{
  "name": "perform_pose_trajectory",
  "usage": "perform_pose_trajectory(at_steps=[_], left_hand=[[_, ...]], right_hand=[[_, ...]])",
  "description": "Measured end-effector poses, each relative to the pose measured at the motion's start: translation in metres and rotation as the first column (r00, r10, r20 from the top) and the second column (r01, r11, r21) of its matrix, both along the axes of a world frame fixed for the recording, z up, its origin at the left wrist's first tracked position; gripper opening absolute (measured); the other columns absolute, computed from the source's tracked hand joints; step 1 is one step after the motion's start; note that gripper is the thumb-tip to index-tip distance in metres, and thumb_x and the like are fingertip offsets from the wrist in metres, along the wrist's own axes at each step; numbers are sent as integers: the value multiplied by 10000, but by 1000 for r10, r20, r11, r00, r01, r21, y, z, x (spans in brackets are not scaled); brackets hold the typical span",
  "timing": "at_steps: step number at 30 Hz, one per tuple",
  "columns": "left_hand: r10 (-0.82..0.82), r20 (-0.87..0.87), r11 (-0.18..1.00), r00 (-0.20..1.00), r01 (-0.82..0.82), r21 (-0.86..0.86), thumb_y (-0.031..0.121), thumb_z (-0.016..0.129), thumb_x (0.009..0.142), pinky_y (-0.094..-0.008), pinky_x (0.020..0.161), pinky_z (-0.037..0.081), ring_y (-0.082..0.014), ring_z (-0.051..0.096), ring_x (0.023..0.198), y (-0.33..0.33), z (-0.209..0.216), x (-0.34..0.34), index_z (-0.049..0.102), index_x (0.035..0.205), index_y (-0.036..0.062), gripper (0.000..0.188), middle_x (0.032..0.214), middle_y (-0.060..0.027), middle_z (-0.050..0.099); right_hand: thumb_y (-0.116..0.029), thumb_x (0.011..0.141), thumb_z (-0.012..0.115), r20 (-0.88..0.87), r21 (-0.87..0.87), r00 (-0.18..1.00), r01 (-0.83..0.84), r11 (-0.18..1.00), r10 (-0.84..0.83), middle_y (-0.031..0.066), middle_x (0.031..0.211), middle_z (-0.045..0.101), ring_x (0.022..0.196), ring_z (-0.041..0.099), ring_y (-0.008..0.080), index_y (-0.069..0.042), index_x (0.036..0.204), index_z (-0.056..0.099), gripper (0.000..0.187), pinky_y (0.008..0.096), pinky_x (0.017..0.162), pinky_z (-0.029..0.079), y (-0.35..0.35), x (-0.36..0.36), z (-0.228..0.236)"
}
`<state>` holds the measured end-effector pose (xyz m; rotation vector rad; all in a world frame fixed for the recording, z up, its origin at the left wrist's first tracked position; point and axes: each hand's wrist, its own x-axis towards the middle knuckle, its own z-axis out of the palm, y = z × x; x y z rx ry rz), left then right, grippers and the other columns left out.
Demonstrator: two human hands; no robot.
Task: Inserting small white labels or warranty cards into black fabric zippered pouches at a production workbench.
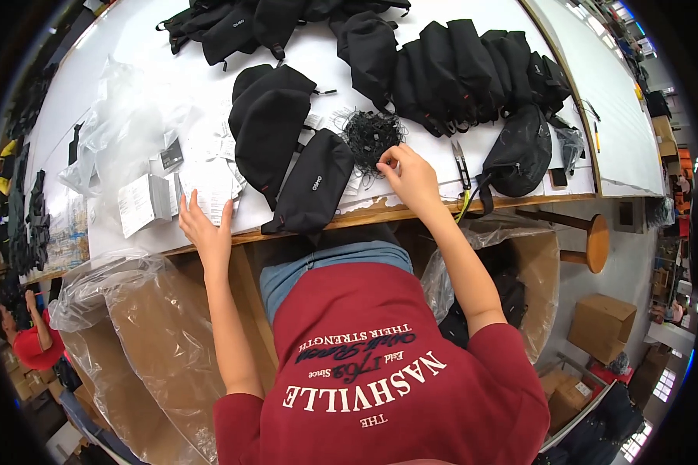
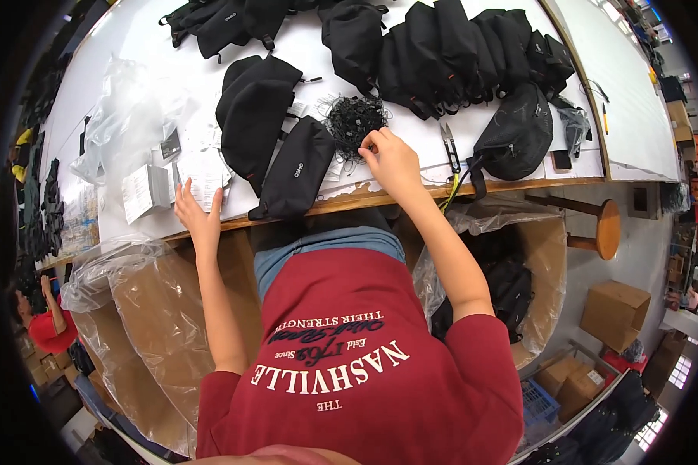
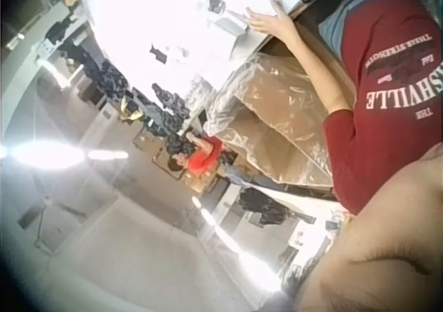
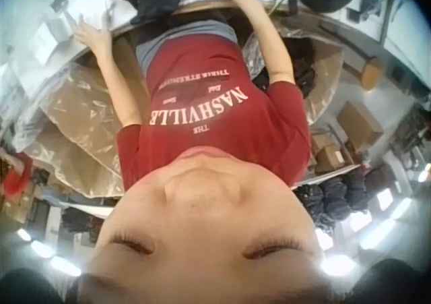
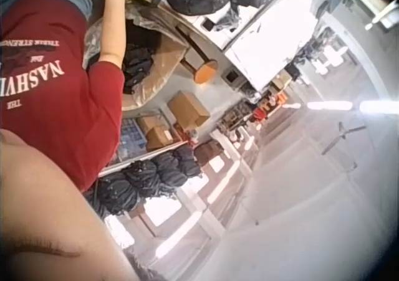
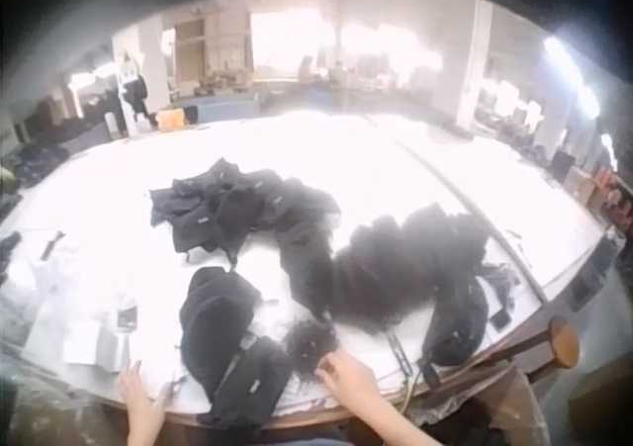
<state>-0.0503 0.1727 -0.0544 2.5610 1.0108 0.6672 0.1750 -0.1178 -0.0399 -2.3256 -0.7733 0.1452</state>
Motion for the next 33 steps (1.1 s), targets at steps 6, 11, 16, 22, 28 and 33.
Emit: perform_pose_trajectory(at_steps=[6,11,16,22,28,33], left_hand=[[23,-152,998,988,-32,-56,445,697,805,-493,1082,246,-399,289,1319,12,-7,-3,379,1387,23,786,1427,-245,340],[36,-16,998,999,-37,-45,405,719,797,-457,1033,332,-382,423,1222,10,8,2,414,1361,36,740,1329,-226,475],[118,80,991,990,-113,-66,334,736,800,-429,986,389,-345,482,1162,3,36,4,483,1301,29,639,1258,-192,543],[227,369,967,901,-162,-199,177,726,830,-338,873,480,-228,611,976,1,61,-5,531,1258,21,495,1165,-165,604],[271,561,876,782,40,-480,42,662,863,-298,841,497,-191,592,956,-18,81,-13,475,1325,31,498,1158,-182,577],[209,594,799,777,214,-562,5,634,854,-298,913,447,-186,546,1042,-26,79,-22,423,1372,11,559,1193,-156,537]], right_hand=[[-131,811,683,34,233,995,81,969,-91,50,746,587,587,541,185,-50,794,594,122,305,556,430,-5,13,42],[-77,826,677,78,432,992,55,900,-98,20,721,566,579,492,92,-27,771,566,133,233,537,382,-6,29,84],[-76,838,677,14,729,992,74,680,-123,6,795,604,612,519,71,-33,790,585,113,217,536,377,4,29,99],[-109,862,671,161,525,977,36,850,-140,0,752,605,591,519,63,-39,838,621,90,207,528,394,5,31,111],[-110,858,678,-69,531,981,188,826,-179,-3,708,607,615,515,38,-16,863,623,109,199,563,409,-20,41,101],[-195,818,686,111,-6,896,434,901,-431,57,829,617,700,590,219,-80,934,623,175,334,646,471,-81,59,57]])
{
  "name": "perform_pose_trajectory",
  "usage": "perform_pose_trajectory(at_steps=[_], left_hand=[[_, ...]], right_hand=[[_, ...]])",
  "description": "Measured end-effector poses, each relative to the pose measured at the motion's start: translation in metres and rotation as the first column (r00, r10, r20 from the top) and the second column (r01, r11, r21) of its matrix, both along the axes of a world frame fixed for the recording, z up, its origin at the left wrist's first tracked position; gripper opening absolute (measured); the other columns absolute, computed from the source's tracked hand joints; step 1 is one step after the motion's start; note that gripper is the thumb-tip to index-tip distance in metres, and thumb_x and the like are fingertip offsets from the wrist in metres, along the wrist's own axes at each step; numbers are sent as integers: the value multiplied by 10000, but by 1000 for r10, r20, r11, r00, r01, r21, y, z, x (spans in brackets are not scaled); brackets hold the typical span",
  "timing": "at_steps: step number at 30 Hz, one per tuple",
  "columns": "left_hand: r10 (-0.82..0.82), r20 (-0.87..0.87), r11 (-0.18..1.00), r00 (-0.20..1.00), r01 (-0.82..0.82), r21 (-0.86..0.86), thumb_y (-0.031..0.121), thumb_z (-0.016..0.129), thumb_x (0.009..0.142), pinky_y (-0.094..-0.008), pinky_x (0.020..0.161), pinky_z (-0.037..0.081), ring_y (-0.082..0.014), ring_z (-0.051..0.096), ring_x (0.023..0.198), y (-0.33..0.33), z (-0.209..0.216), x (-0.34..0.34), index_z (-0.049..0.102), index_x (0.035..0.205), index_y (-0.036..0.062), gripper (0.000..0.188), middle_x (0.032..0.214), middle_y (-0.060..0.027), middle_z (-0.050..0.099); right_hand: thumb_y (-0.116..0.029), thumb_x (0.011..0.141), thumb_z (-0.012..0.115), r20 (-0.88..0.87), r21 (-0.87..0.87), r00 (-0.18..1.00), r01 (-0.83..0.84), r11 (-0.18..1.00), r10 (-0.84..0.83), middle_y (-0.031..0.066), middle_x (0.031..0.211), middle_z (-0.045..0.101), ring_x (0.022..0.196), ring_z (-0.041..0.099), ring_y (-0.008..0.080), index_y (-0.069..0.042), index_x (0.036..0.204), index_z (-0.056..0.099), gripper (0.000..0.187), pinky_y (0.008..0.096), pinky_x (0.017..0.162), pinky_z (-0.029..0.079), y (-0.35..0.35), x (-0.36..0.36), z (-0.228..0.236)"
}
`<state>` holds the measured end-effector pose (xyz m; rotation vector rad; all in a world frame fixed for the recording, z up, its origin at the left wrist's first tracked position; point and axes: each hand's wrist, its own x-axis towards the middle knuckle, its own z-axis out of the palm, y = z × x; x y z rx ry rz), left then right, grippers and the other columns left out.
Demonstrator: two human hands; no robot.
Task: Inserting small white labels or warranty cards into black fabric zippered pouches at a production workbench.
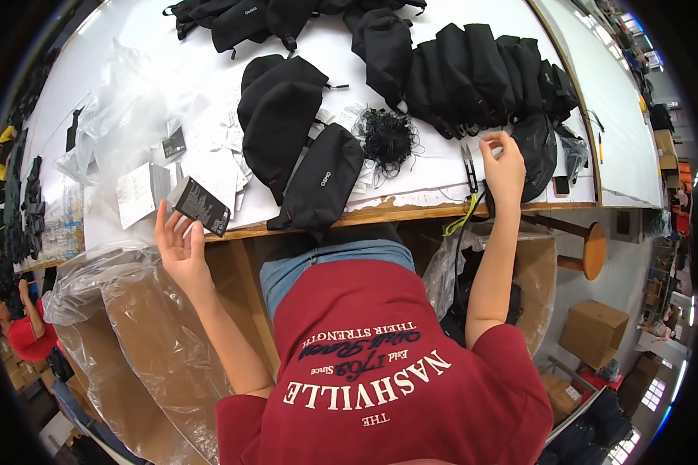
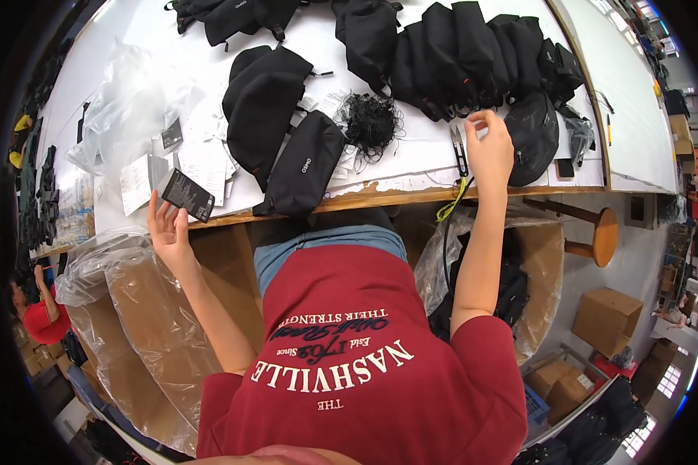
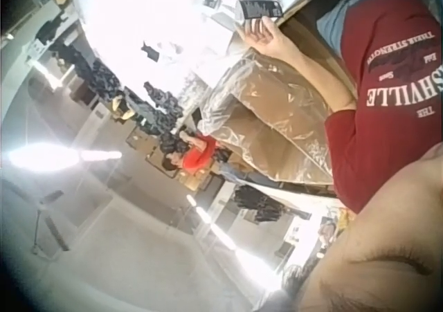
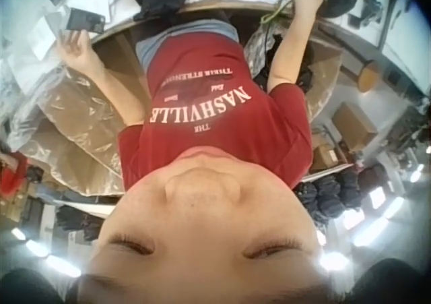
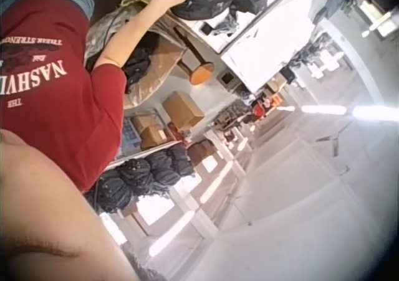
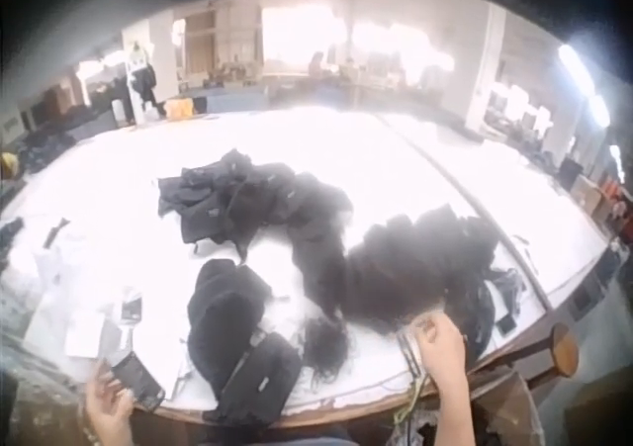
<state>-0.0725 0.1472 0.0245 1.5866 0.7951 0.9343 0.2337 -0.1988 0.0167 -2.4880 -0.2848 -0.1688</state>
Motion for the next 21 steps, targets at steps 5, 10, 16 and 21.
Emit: perform_pose_trajectory(at_steps=[5,10,16,21], left_hand=[[-72,55,995,996,76,-66,-22,622,841,-303,942,417,-187,514,1092,-7,-13,-5,419,1355,-35,553,1197,-131,531],[-108,101,987,989,119,-110,-42,624,824,-317,957,406,-193,520,1091,-11,-13,-4,435,1326,-35,536,1204,-123,523],[-250,287,946,925,296,-130,-43,635,811,-295,932,416,-183,529,1089,-38,-11,4,431,1325,-56,553,1246,-101,504],[-296,217,920,930,339,-195,-73,631,810,-277,892,464,-147,589,999,-78,-4,20,525,1220,-82,424,1123,-106,611]], right_hand=[[-206,803,686,-31,-163,995,-96,982,92,82,922,582,838,609,292,-126,981,609,210,390,729,482,3,-11,-19],[-188,789,687,-226,-223,925,-355,908,306,85,929,594,832,618,301,-91,927,609,186,392,731,485,30,-23,-39],[-127,802,662,-207,-207,880,-467,859,428,91,828,592,757,623,291,-49,902,580,151,368,694,489,32,-32,-38],[-28,912,545,-162,650,888,-233,723,431,12,714,538,619,477,49,-17,897,515,35,202,554,371,53,-86,18]])
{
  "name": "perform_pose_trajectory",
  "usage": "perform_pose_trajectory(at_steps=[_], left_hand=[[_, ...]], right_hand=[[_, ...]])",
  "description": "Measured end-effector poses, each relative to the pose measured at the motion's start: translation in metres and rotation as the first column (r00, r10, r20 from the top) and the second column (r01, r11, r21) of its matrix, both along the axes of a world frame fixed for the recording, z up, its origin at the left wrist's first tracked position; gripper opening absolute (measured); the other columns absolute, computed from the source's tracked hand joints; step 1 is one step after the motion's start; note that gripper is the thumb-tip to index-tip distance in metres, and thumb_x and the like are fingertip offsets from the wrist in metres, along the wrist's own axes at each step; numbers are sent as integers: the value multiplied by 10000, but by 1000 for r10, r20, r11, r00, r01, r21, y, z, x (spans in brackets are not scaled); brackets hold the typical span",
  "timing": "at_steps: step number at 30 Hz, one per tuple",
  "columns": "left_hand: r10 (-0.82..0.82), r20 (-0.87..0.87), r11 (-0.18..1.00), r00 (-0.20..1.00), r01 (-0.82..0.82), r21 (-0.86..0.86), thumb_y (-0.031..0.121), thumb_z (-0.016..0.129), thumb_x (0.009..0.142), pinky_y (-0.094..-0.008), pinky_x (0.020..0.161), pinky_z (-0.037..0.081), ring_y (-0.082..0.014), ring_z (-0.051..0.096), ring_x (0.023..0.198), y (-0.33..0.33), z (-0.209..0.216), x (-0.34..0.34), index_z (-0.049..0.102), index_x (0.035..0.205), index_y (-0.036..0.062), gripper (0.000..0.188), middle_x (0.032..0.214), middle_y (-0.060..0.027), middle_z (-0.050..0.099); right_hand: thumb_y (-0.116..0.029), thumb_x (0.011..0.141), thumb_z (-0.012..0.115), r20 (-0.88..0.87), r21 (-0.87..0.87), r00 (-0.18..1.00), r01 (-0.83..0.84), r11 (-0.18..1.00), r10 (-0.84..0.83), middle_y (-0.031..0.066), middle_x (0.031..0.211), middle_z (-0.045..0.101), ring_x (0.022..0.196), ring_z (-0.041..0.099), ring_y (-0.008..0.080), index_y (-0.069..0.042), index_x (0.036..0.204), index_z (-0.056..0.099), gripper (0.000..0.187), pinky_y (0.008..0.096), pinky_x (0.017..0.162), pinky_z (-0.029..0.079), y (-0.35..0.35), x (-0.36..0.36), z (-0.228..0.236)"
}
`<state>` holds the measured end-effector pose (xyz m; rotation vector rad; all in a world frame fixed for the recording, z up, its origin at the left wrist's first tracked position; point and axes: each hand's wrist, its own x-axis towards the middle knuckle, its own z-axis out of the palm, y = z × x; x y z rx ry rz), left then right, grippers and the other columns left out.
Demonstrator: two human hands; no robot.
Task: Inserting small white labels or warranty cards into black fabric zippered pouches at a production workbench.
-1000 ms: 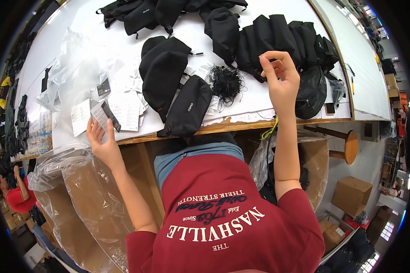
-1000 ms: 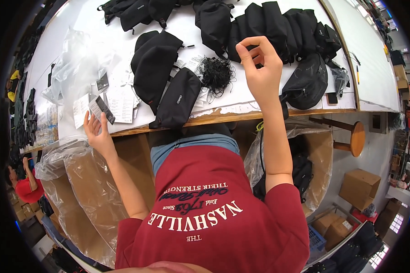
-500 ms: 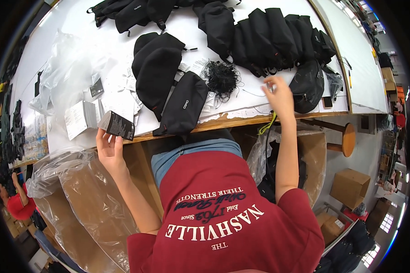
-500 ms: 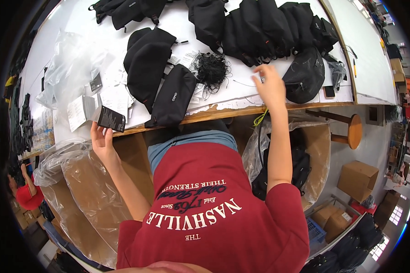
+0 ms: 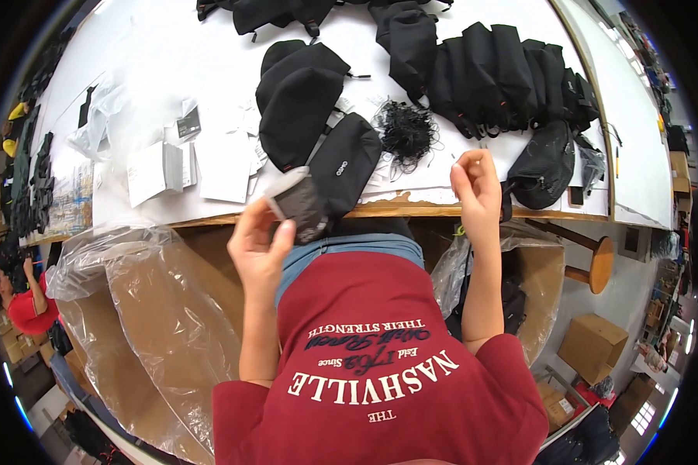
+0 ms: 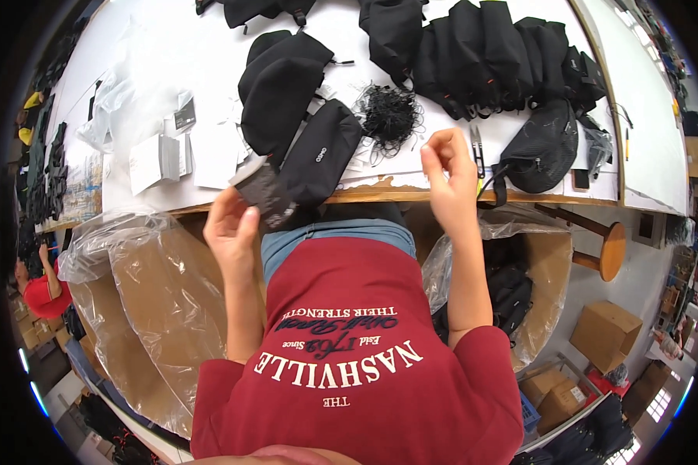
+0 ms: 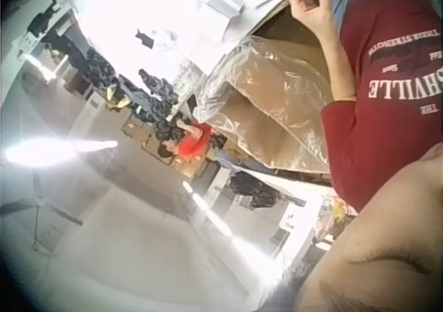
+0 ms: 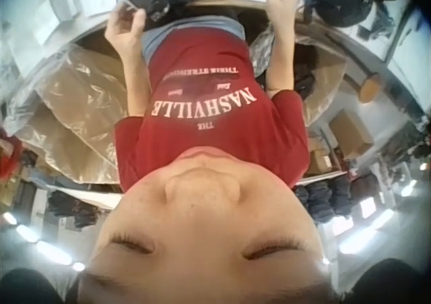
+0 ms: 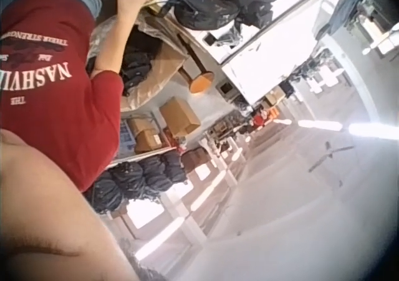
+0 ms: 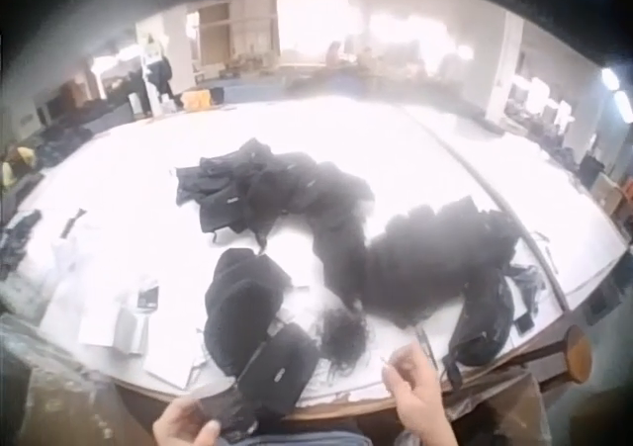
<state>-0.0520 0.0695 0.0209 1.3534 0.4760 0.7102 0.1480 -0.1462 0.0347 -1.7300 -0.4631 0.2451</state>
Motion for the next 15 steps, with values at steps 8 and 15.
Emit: perform_pose_trajectory(at_steps=[8,15], left_hand=[[-102,-53,970,993,111,216,-73,660,766,-247,823,470,-131,608,864,-33,27,20,602,1082,-55,321,951,-75,635],[-80,-61,959,995,93,266,-90,677,725,-238,755,466,-118,587,834,-34,33,18,628,1055,-21,341,897,-53,620]], right_hand=[[-3,798,695,178,65,965,-209,976,195,-49,587,462,482,349,22,-36,876,626,109,198,449,259,55,-60,34],[43,726,725,444,62,881,-212,975,163,-6,622,535,466,376,51,-37,848,650,164,205,426,283,64,-67,30]])
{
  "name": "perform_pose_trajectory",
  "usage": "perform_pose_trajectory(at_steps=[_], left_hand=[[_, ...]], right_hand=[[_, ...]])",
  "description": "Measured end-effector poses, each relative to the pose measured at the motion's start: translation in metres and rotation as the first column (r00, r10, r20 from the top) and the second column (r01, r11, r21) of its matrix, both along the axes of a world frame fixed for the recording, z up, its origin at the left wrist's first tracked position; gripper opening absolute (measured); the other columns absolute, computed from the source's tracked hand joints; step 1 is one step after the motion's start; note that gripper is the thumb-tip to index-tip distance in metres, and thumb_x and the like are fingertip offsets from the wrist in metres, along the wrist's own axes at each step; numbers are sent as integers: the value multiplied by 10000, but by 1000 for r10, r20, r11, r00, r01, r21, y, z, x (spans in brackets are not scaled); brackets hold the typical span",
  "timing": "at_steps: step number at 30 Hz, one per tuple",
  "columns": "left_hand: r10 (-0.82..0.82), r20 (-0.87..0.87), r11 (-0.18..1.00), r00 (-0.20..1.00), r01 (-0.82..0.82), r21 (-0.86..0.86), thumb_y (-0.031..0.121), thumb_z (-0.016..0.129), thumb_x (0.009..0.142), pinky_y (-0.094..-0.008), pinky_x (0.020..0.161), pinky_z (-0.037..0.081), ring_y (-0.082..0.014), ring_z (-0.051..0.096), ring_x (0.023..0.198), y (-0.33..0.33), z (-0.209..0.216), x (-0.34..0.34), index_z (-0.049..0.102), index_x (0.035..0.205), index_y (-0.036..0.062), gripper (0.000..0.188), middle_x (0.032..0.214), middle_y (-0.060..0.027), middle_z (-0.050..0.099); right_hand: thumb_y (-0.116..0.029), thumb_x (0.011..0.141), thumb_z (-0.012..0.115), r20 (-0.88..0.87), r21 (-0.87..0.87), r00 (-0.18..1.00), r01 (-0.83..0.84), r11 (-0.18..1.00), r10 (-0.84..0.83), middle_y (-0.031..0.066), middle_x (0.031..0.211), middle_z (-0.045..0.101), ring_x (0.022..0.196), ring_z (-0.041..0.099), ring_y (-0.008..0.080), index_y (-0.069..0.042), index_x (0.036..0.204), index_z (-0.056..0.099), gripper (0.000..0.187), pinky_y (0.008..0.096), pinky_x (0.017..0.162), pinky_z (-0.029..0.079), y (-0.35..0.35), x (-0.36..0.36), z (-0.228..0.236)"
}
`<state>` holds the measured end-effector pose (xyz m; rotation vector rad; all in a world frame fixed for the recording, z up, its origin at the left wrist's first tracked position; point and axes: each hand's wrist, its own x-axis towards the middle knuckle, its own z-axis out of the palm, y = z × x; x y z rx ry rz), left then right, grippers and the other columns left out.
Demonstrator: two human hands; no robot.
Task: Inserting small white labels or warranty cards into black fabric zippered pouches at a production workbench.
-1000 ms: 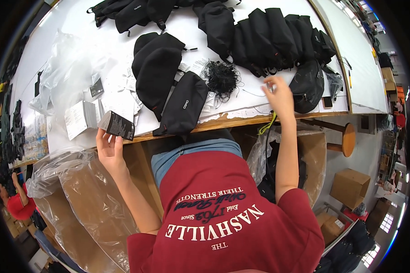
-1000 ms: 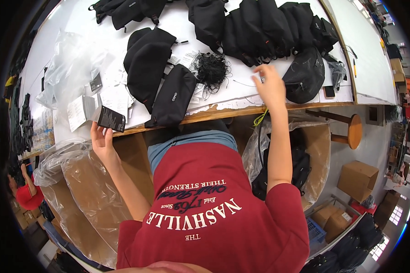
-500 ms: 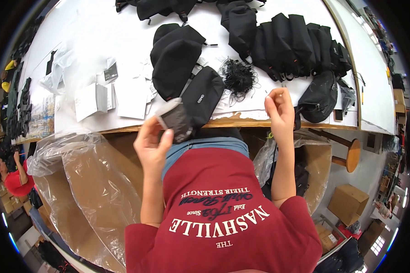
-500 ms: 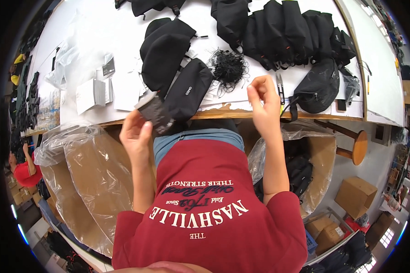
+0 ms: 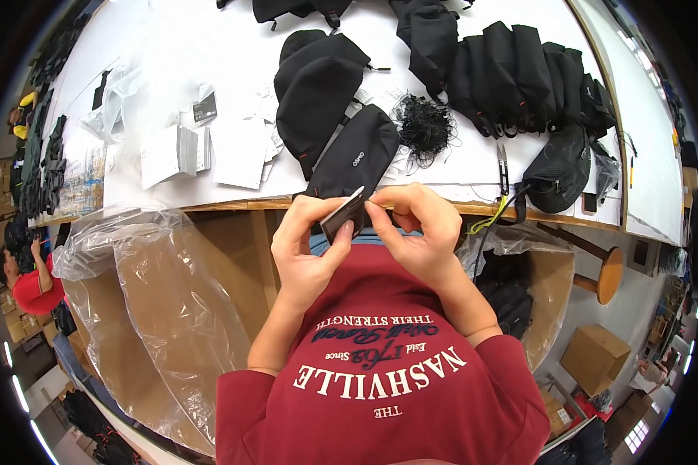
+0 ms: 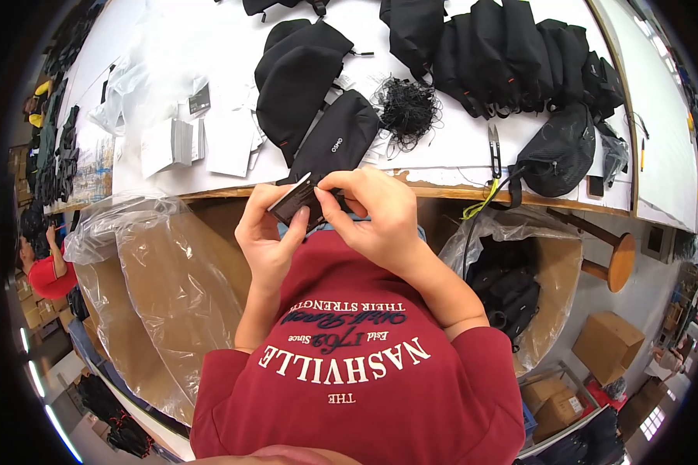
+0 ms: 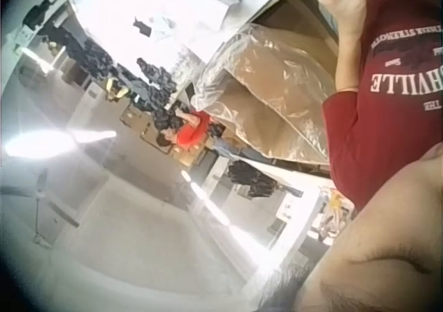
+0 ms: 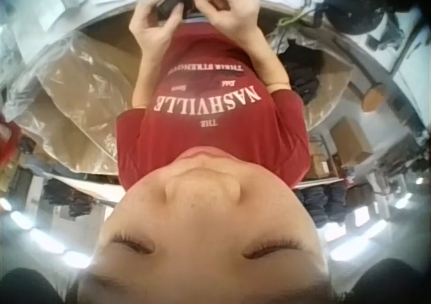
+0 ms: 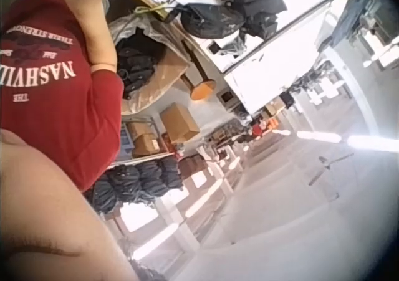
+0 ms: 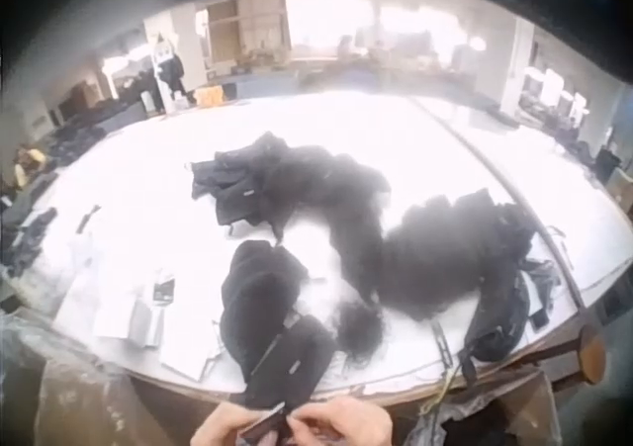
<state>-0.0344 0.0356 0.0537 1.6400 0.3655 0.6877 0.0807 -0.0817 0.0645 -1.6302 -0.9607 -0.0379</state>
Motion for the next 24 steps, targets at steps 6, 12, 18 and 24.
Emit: perform_pose_trajectory(at_steps=[6,12,18,24], left_hand=[[2,-19,998,1000,0,65,-106,662,734,-226,709,444,-110,566,784,-2,2,0,658,1013,-24,292,869,-49,611],[-7,-70,1000,997,9,26,-107,662,741,-220,718,430,-104,554,792,-1,2,0,651,1034,-34,302,877,-44,602],[-38,-51,973,998,49,225,-80,667,733,-236,676,457,-129,588,748,7,2,-3,687,978,-34,250,840,-70,627],[-364,109,898,925,380,-223,114,502,941,-237,713,446,-111,573,764,20,-12,-17,685,983,-23,232,825,-68,607]], right_hand=[[35,717,731,33,7,999,24,1000,-24,-8,606,522,463,386,56,-42,837,652,163,205,423,286,1,-3,0],[15,737,727,-56,-57,998,28,998,-31,-19,591,507,469,387,40,-42,837,650,139,199,429,285,1,-1,-3],[-12,778,705,-366,-15,928,-74,997,63,-19,593,521,494,427,42,-40,854,650,98,208,461,320,-2,-2,-7],[-16,801,695,-530,0,799,-337,941,286,-21,647,580,545,470,22,-13,867,643,84,190,504,361,-17,3,-4]])
